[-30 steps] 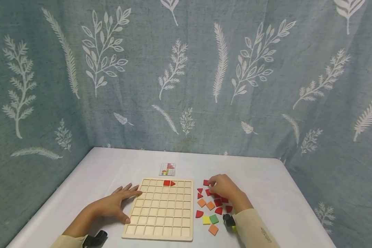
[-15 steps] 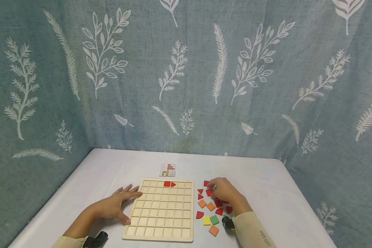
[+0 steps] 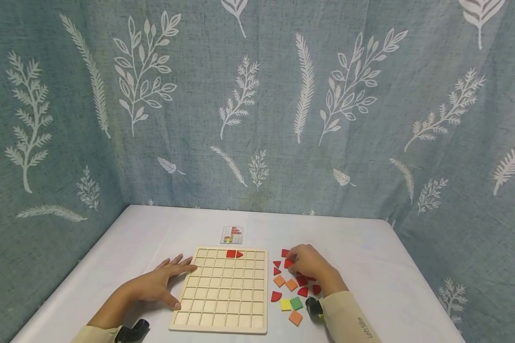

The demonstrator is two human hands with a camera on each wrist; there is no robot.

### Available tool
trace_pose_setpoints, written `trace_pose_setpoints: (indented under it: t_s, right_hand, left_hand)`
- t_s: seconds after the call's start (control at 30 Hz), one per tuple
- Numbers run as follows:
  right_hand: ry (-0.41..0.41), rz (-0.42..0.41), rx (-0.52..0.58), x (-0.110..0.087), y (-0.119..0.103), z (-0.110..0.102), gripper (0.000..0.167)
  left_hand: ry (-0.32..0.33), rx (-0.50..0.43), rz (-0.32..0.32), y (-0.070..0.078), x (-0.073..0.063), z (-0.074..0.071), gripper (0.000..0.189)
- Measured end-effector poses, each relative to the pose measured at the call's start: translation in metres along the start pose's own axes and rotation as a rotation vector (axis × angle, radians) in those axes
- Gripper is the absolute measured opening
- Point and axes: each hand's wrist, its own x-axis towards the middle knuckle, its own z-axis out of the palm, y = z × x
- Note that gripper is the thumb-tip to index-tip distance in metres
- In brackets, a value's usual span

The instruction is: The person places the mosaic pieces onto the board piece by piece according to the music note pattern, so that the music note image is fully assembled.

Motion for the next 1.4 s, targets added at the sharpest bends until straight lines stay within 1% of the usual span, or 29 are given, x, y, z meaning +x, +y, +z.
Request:
trace_pose_setpoints:
  t_s: [0.1,0.3,0.4,0.53,0.7,0.9,1.07,1.13,1.3,1.4]
  right_hand:
    - [-0.003,-0.003,0.011,0.002,-0.005,0.0,0.028]
    - [-0.001,-0.074,0.033,0.006,-0.018,0.002,0.027]
    - [-0.003,-0.11,0.058,0.009,-0.025,0.005,0.027]
    - [-0.006,-0.162,0.058,0.012,-0.034,0.009,0.026]
    - [-0.052,-0.153,0.087,0.012,-0.045,0.013,0.024]
    - [-0.038,-0.229,0.068,0.015,-0.053,0.019,0.024]
    - [-0.072,-0.197,0.093,0.019,-0.059,0.027,0.026]
    - [-0.08,-0.204,0.088,0.021,-0.061,0.03,0.026]
    - [-0.061,-0.275,0.034,0.025,-0.07,0.034,0.025]
    - [-0.059,-0.286,0.017,0.025,-0.078,0.036,0.024]
  left_hand:
    - [-0.002,0.003,-0.007,-0.001,0.0,-0.001,0.106]
    - [0.006,0.023,-0.001,-0.002,0.001,-0.005,0.107]
    - [0.007,0.02,-0.005,-0.003,0.001,-0.005,0.106]
    - [0.003,0.008,-0.009,-0.004,-0.001,-0.004,0.106]
    - [-0.003,-0.005,0.008,-0.005,-0.003,-0.002,0.105]
    - [-0.008,0.004,0.012,-0.006,-0.001,-0.001,0.105]
    - [-0.006,0.019,0.007,-0.005,0.0,0.0,0.105]
    - [-0.006,0.023,0.003,-0.005,0.0,0.0,0.106]
    - [-0.007,0.024,-0.002,-0.006,0.0,0.001,0.106]
    - [-0.006,0.02,0.004,-0.006,-0.001,0.001,0.106]
